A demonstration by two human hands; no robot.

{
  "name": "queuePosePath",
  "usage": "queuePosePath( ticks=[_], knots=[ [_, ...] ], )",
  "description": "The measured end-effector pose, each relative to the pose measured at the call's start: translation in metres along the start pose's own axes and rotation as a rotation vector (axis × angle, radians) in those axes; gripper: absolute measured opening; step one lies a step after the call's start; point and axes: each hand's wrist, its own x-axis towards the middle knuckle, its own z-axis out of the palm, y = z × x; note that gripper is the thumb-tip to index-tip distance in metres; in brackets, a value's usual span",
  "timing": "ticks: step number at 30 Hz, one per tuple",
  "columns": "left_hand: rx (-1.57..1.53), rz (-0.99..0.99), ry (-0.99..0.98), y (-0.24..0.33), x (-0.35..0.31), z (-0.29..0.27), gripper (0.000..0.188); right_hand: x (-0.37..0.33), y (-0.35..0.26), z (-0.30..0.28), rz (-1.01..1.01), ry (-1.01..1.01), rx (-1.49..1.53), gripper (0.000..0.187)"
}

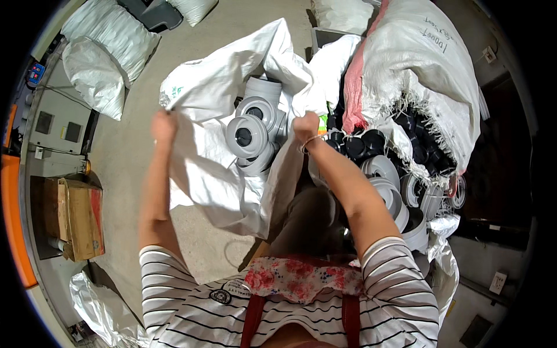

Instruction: The person sits on the floor and repeatedly picks up grey circular plastic parts and black circular inserts from large white sacks. They insert the black pieces into the grey parts by hand and place the assembled units into a separate white sack. The process involves continuous picking, inserting, and placing of the components.

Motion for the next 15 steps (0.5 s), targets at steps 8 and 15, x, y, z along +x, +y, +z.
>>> queuePosePath(
  ticks=[8,15],
  knots=[
    [-0.375,-0.384,0.684,-0.066,0.048,-0.216,0.034,0.128,-0.105,-0.215,-0.087,0.492,0.156,0.03],
    [-0.192,-0.323,0.482,-0.038,-0.043,-0.164,0.042,0.113,0.014,-0.253,-0.051,0.323,-0.238,0.039]
  ],
)
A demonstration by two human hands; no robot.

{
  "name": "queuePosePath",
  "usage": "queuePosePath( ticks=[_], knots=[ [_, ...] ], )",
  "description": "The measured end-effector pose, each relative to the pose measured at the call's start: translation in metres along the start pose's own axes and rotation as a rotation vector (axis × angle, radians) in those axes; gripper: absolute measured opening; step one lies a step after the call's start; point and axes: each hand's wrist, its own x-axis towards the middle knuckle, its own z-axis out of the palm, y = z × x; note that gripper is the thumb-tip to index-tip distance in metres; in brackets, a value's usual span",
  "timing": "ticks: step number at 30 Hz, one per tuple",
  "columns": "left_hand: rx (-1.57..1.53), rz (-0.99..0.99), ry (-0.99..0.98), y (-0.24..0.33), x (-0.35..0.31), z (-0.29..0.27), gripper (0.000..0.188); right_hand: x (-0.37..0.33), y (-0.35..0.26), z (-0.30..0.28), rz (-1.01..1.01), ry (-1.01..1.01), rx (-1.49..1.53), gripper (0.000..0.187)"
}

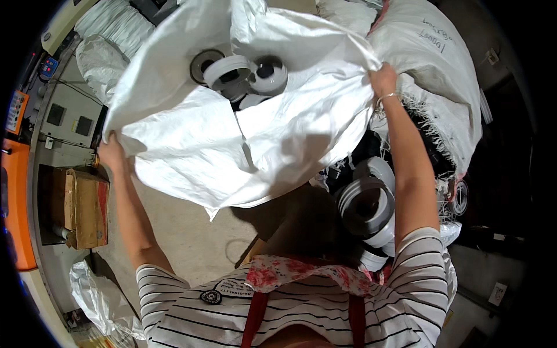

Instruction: The person sits on the floor and repeatedly picks up grey circular plastic parts and black circular inserts from large white sacks. They insert the black pieces into the grey parts by hand and place the assembled units into a separate white sack. The process involves continuous picking, inserting, and placing of the components.

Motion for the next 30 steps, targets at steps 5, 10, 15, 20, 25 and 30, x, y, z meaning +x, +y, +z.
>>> queuePosePath(
  ticks=[5,10,15,20,25,30],
  knots=[
    [0.047,-0.048,-0.051,-0.008,-0.049,0.037,0.035,-0.04,-0.031,-0.018,-0.057,-0.171,-0.133,0.041],
    [0.005,-0.025,-0.052,-0.003,-0.068,0.038,0.035,-0.117,-0.093,-0.045,-0.595,-0.328,-0.081,0.037],
    [0.075,-0.007,-0.14,-0.007,-0.076,0.052,0.039,-0.171,-0.024,-0.017,-0.643,-0.624,-0.353,0.021],
    [0.305,0.176,0.13,0.018,-0.104,0.046,0.04,-0.193,-0.033,-0.054,-0.659,-0.197,0.094,0.012],
    [-0.877,0.154,-0.477,0.156,-0.183,-0.035,0.029,-0.218,-0.015,-0.128,-0.165,-0.225,0.096,0.022],
    [-1.719,0.046,-1.218,0.278,-0.26,-0.146,0.017,-0.234,0.029,-0.175,0.041,-0.663,-0.136,0.045]
  ],
)
